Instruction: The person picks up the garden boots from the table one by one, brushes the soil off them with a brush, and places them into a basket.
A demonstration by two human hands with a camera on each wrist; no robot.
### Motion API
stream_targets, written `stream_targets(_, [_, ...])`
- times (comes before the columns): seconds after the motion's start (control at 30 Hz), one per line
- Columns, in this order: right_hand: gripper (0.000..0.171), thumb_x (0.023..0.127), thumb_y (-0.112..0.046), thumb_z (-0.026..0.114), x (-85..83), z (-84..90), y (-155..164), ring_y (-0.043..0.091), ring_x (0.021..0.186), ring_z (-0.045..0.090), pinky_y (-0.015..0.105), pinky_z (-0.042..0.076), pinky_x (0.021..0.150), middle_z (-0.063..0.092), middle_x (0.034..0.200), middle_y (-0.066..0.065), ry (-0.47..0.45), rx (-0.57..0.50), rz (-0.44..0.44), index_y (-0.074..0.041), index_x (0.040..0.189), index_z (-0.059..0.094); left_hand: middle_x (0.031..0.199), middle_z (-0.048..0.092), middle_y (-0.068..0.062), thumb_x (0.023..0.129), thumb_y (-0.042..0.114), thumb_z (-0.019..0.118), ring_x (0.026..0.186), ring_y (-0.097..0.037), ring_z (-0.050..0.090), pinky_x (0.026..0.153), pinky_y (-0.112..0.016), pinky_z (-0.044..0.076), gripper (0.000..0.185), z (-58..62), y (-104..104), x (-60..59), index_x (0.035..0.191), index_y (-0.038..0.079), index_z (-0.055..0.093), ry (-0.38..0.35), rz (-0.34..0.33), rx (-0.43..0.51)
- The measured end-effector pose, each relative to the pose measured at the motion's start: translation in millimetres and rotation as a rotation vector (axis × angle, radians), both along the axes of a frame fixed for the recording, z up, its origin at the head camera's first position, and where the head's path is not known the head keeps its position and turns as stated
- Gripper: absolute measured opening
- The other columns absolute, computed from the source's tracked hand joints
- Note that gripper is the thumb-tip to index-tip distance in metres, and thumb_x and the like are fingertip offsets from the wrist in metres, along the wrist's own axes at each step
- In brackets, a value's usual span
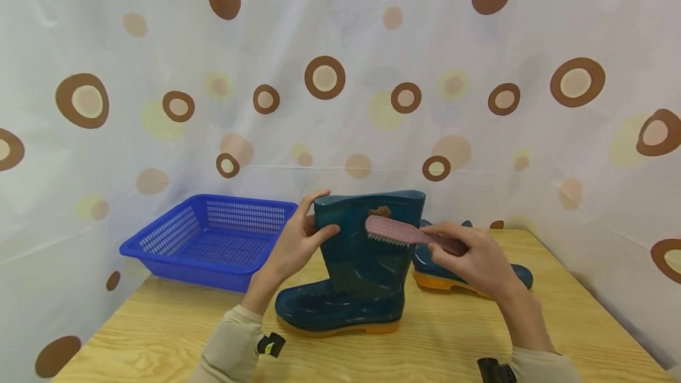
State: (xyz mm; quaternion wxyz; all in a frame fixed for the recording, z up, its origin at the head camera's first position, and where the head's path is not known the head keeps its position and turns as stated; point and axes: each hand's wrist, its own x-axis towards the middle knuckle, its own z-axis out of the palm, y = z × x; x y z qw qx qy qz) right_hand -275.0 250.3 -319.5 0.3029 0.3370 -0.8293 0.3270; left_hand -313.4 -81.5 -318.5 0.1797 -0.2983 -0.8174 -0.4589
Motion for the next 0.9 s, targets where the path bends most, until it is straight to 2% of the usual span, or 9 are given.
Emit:
stream_targets(0.27, [0.04, 0.084, 0.009, 0.068, -0.8, 0.0, 0.2, 0.002, 0.05, 0.041, 0.019, 0.035, 0.046, 0.066, 0.084, -0.013, 0.021, -0.012, 0.028, -0.018, 0.113, 0.073, 0.06, 0.041, 0.003, 0.099, 0.039, 0.058, 0.046, -0.009, 0.029, 0.043, -0.023, 0.021, 0.062, 0.9, -0.4, 0.7, 0.153, 0.032, 0.029, -0.002, -0.002, -0.012])
stream_targets(0.4, [0.04, 0.084, 0.011, 0.067, 0.3, 1.8, 0.0, 0.002, 0.051, 0.042, 0.02, 0.035, 0.047, 0.066, 0.084, -0.012, 0.011, -0.028, 0.055, -0.014, 0.114, 0.072, 0.06, 0.043, 0.003, 0.099, 0.038, 0.058, 0.046, -0.01, 0.03, 0.043, -0.022, 0.022, 0.062, 1.4, -0.7, 1.2, 0.153, 0.032, 0.029, -0.003, 0.003, -0.007])
stream_targets(0.5, [0.039, 0.085, 0.014, 0.065, 2.3, 3.6, -0.5, 0.004, 0.052, 0.042, 0.022, 0.036, 0.047, 0.062, 0.079, -0.012, 0.004, -0.071, 0.072, -0.008, 0.116, 0.07, 0.06, 0.043, 0.003, 0.099, 0.038, 0.059, 0.045, -0.009, 0.03, 0.043, -0.022, 0.021, 0.061, 1.6, -0.3, 1.2, 0.152, 0.033, 0.029, 0.002, 0.009, -0.009])
stream_targets(0.6, [0.039, 0.083, 0.015, 0.064, 2.7, 5.2, -0.8, 0.004, 0.051, 0.039, 0.022, 0.034, 0.046, 0.054, 0.07, -0.013, 0.044, -0.104, 0.067, -0.004, 0.117, 0.069, 0.06, 0.04, 0.003, 0.099, 0.037, 0.059, 0.045, -0.009, 0.029, 0.043, -0.022, 0.022, 0.061, 2.2, 0.0, 1.1, 0.152, 0.034, 0.029, 0.003, -0.005, -0.001])
stream_targets(0.73, [0.041, 0.081, 0.014, 0.067, -0.4, 5.0, -0.4, 0.002, 0.05, 0.034, 0.02, 0.031, 0.045, 0.046, 0.065, -0.013, 0.118, -0.095, 0.035, -0.006, 0.116, 0.071, 0.059, 0.037, 0.003, 0.099, 0.035, 0.059, 0.045, -0.008, 0.028, 0.043, -0.022, 0.022, 0.061, 2.8, -0.4, 1.4, 0.152, 0.032, 0.029, -0.007, -0.039, 0.021])
stream_targets(0.9, [0.043, 0.079, 0.014, 0.07, -6.0, -0.7, 1.8, 0.0, 0.05, 0.034, 0.019, 0.03, 0.045, 0.048, 0.066, -0.012, 0.12, -0.069, 0.019, -0.008, 0.116, 0.071, 0.059, 0.037, 0.003, 0.099, 0.033, 0.059, 0.045, -0.008, 0.028, 0.044, -0.022, 0.022, 0.061, 2.3, -0.6, 1.3, 0.153, 0.028, 0.029, -0.015, -0.069, 0.037])
